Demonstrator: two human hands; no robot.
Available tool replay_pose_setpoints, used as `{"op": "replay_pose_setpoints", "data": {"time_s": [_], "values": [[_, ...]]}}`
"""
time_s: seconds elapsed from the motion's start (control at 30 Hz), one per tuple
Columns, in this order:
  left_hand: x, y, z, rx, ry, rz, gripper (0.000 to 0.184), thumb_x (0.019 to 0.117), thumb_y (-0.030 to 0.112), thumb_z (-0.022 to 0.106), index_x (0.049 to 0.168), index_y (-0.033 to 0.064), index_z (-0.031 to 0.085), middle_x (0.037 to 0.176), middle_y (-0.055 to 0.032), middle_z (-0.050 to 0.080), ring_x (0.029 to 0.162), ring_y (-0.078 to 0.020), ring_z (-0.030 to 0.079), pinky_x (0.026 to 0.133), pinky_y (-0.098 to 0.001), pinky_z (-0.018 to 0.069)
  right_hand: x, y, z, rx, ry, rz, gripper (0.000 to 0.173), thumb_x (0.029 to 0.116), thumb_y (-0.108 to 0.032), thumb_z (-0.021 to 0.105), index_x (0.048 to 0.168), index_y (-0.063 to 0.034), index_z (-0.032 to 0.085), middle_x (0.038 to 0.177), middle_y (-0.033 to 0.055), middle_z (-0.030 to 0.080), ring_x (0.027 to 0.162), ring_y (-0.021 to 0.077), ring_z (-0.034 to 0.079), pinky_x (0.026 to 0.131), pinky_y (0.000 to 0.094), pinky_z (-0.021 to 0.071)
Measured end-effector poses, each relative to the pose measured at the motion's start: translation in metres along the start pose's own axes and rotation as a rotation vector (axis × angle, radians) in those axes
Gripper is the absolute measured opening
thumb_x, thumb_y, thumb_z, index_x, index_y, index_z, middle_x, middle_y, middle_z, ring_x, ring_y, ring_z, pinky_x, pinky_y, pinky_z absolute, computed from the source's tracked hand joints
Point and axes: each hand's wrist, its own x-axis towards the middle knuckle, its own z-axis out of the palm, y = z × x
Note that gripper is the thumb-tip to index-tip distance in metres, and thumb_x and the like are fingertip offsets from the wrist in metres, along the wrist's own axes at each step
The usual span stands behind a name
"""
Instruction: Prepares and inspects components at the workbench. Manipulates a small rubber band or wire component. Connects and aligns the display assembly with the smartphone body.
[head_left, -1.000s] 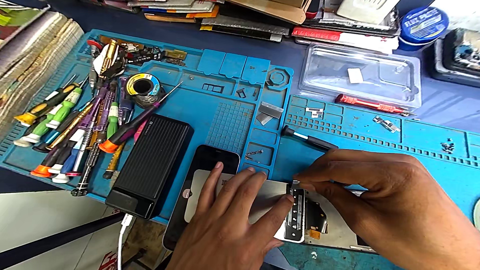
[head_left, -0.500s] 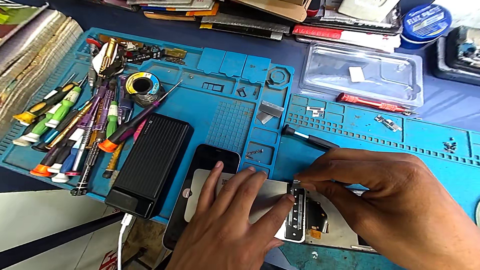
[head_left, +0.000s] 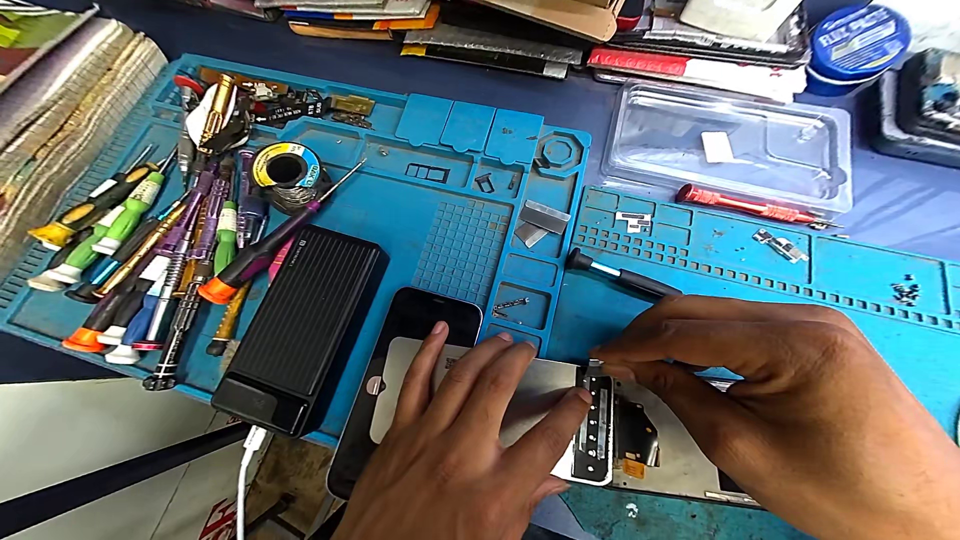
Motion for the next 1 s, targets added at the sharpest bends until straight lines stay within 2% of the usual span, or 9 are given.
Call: {"op": "replay_pose_setpoints", "data": {"time_s": [0.83, 1.0], "values": [[-0.0004, -0.0002, 0.0002, 0.005, 0.003, -0.002, 0.043, 0.1032, 0.05, 0.05, 0.143, 0.0377, 0.059, 0.149, -0.011, 0.053, 0.147, -0.0301, 0.041, 0.122, -0.0687, 0.0193, -0.003, 0.0015, -0.0027, 0.001, -0.017, 0.017, 0.017, 0.0918, -0.022, 0.062, 0.09, -0.0294, 0.078, 0.086, -0.0201, 0.068, 0.077, -0.0063, 0.065, 0.061, 0.0151, 0.0551], [0.0, 0.0014, 0.0005, 0.026, -0.002, 0.01, 0.041, 0.1046, 0.046, 0.049, 0.145, 0.0457, 0.053, 0.148, -0.013, 0.053, 0.146, -0.0328, 0.041, 0.12, -0.0702, 0.0211, -0.0033, 0.0, -0.0049, 0.003, -0.029, 0.029, 0.015, 0.0898, -0.023, 0.063, 0.088, -0.0292, 0.077, 0.084, -0.0206, 0.067, 0.076, -0.0064, 0.065, 0.06, 0.0146, 0.0557]]}}
